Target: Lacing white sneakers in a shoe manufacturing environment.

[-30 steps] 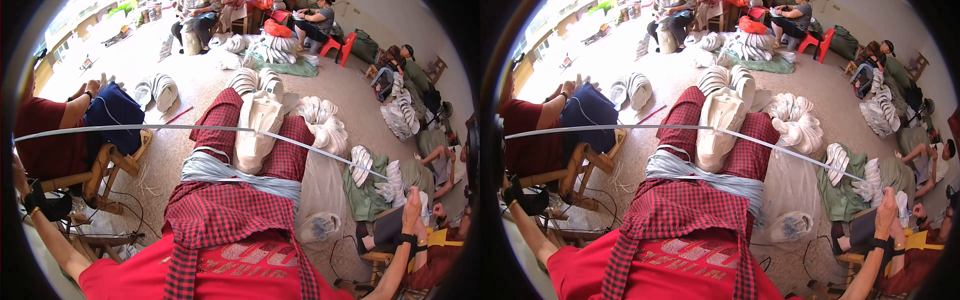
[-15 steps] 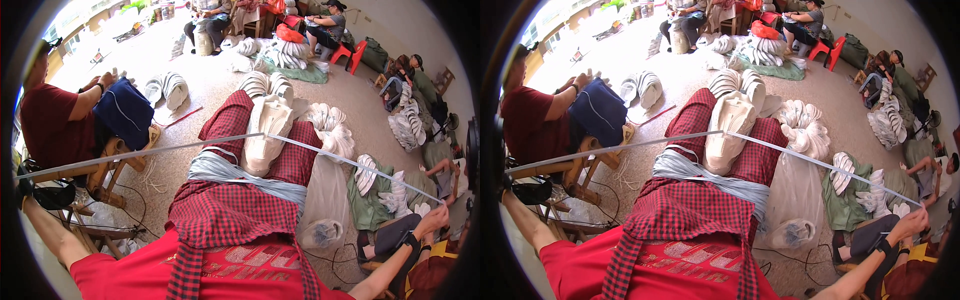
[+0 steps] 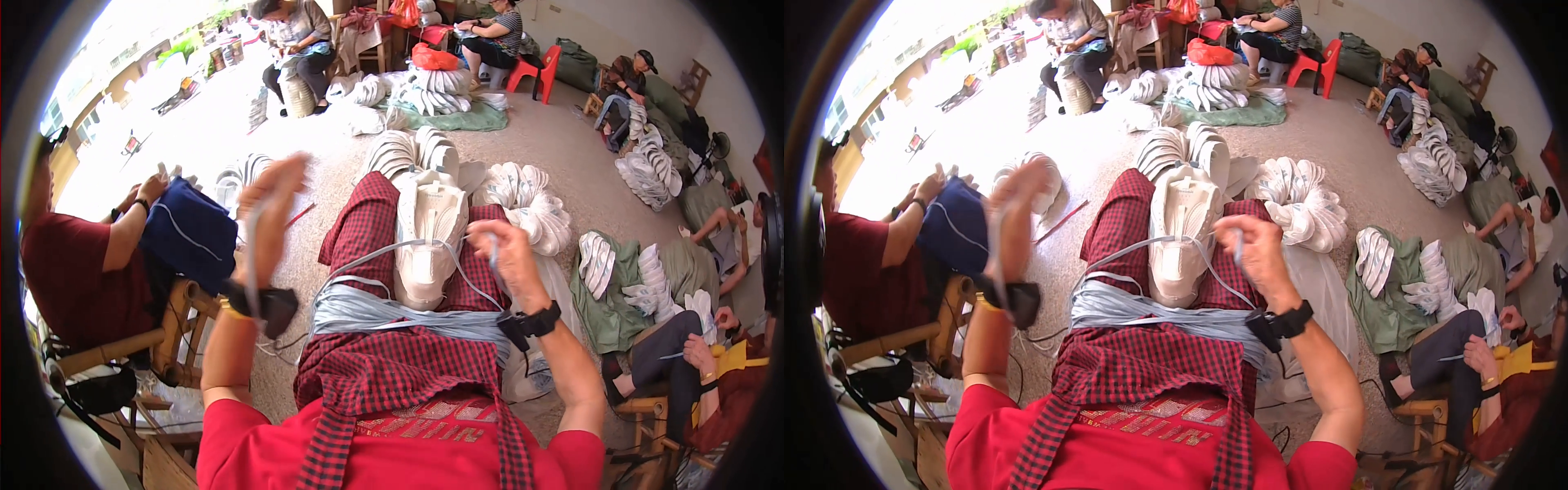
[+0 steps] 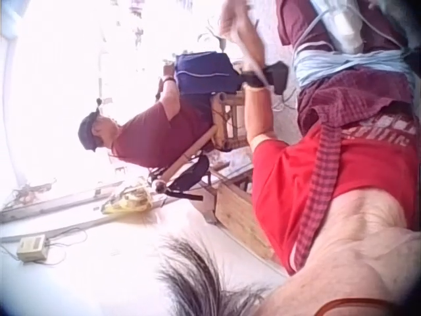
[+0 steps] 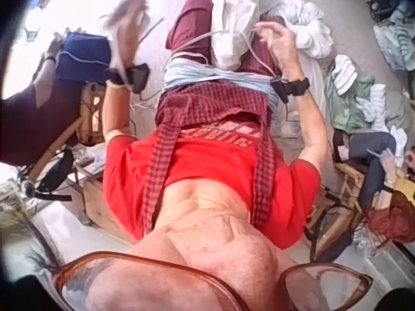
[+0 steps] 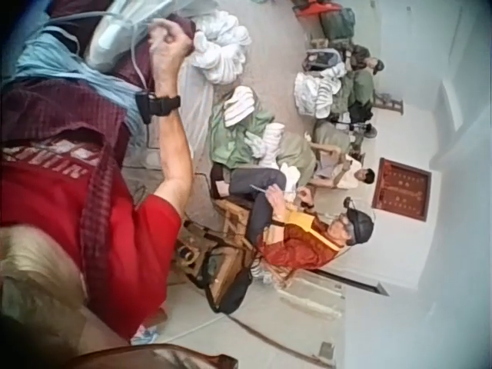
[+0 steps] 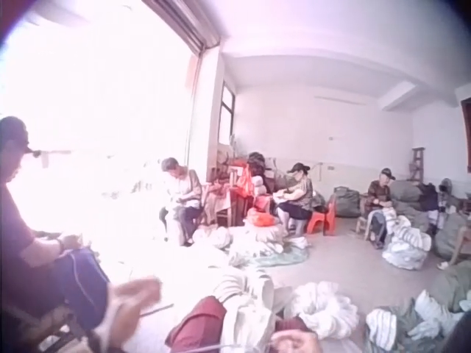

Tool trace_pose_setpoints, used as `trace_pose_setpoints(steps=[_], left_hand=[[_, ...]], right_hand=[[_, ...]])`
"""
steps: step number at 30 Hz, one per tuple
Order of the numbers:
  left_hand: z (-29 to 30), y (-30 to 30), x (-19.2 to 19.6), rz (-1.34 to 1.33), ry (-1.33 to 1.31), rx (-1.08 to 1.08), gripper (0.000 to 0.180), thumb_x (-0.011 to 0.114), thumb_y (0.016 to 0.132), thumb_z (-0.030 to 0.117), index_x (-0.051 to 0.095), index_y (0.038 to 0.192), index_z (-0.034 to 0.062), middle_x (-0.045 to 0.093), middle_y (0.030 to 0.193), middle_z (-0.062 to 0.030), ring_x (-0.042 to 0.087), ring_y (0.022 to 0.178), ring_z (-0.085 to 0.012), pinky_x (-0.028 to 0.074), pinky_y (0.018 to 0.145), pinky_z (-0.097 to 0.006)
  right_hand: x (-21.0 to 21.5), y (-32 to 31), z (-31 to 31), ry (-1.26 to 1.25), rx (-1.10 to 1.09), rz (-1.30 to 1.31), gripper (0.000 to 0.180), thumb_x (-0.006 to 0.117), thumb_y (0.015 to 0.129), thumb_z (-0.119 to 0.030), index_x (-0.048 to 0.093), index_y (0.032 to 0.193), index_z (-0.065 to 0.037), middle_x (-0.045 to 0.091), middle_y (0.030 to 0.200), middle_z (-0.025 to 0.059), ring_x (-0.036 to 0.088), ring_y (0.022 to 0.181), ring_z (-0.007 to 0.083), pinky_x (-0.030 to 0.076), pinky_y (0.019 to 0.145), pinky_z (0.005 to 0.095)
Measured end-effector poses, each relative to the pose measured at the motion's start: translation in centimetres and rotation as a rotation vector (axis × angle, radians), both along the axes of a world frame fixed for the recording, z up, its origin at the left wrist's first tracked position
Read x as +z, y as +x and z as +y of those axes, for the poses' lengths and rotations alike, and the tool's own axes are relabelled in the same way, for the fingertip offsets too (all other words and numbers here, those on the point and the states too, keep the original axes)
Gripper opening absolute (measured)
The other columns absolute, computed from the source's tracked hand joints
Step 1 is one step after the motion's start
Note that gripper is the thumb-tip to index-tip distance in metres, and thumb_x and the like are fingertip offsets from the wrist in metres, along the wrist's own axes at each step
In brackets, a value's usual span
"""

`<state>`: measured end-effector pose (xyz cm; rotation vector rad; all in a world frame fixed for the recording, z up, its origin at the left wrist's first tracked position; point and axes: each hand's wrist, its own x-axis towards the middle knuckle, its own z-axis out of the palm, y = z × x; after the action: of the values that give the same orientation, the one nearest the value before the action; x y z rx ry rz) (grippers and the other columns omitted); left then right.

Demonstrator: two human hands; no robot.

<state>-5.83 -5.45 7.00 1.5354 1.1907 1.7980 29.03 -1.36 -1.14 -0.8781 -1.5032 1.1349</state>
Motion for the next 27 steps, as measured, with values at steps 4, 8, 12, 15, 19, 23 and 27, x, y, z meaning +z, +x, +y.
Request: trace_pose_setpoints(steps=[4,8,12,15,19,23,27], left_hand=[[2.6,4.8,-4.7,0.123,-0.03,-0.236,0.009,0.07,0.09,0.004,0.074,0.098,0.0025,0.072,0.096,-0.0053,0.064,0.087,-0.0079,0.052,0.074,-0.023],[3.6,7.0,-6.7,0.007,-0.268,-0.35,0.014,0.067,0.094,0.009,0.07,0.104,-0.0009,0.071,0.092,-0.005,0.063,0.079,-0.0078,0.051,0.069,-0.022],[5.0,7.5,-8.8,0.02,-0.303,-0.39,0.017,0.064,0.096,0.008,0.067,0.111,-0.0003,0.071,0.093,-0.0051,0.065,0.081,-0.0078,0.053,0.071,-0.023],[4.5,7.5,-9.0,0.052,-0.325,-0.361,0.018,0.064,0.096,0.009,0.067,0.111,-0.0008,0.071,0.091,-0.0052,0.065,0.081,-0.0073,0.054,0.072,-0.022],[4.3,7.6,-9.3,0.15,-0.279,-0.35,0.016,0.066,0.095,0.011,0.07,0.103,-0.0015,0.071,0.086,-0.0038,0.064,0.079,-0.006,0.053,0.071,-0.022],[4.9,8.2,-10.2,0.228,-0.256,-0.287,0.014,0.066,0.094,0.012,0.066,0.095,-0.0024,0.07,0.083,-0.0034,0.063,0.077,-0.0061,0.053,0.069,-0.023],[4.4,8.5,-10.0,0.128,-0.274,-0.303,0.013,0.065,0.095,0.011,0.062,0.091,-0.0009,0.068,0.077,-0.0063,0.063,0.069,-0.0076,0.051,0.061,-0.023]], right_hand=[[0.2,-2.9,-0.5,-0.34,0.139,-0.027,0.014,0.072,0.092,-0.013,0.07,0.098,-0.001,0.065,0.08,-0.0007,0.055,0.063,0.004,0.044,0.058,0.0201],[0.0,-2.0,-1.0,-0.371,0.145,-0.109,0.017,0.07,0.093,-0.016,0.068,0.098,0.001,0.062,0.076,-0.0005,0.053,0.063,0.0046,0.041,0.055,0.0213],[-0.8,0.0,-2.5,-0.334,0.207,-0.121,0.017,0.071,0.093,-0.017,0.069,0.096,-0.001,0.064,0.076,-0.0009,0.054,0.063,0.0049,0.041,0.055,0.0211],[-0.8,0.1,-3.8,-0.359,0.123,-0.168,0.013,0.07,0.093,-0.015,0.071,0.096,-0.002,0.067,0.077,-0.0003,0.058,0.066,0.0047,0.046,0.059,0.0209],[0.5,-0.6,-1.9,-0.105,-0.191,-0.166,0.011,0.069,0.094,-0.011,0.071,0.094,-0.001,0.069,0.081,-0.0002,0.061,0.071,0.0058,0.05,0.066,0.0224],[-1.7,-2.3,-0.2,0.055,-0.157,-0.144,0.011,0.069,0.093,-0.011,0.072,0.095,-0.001,0.069,0.08,0.0003,0.062,0.072,0.0063,0.051,0.066,0.0224],[-1.9,-2.8,-0.4,-0.18,-0.064,-0.111,0.011,0.068,0.093,-0.009,0.065,0.096,0.001,0.065,0.074,0.0019,0.061,0.062,0.0059,0.048,0.055,0.0224]])
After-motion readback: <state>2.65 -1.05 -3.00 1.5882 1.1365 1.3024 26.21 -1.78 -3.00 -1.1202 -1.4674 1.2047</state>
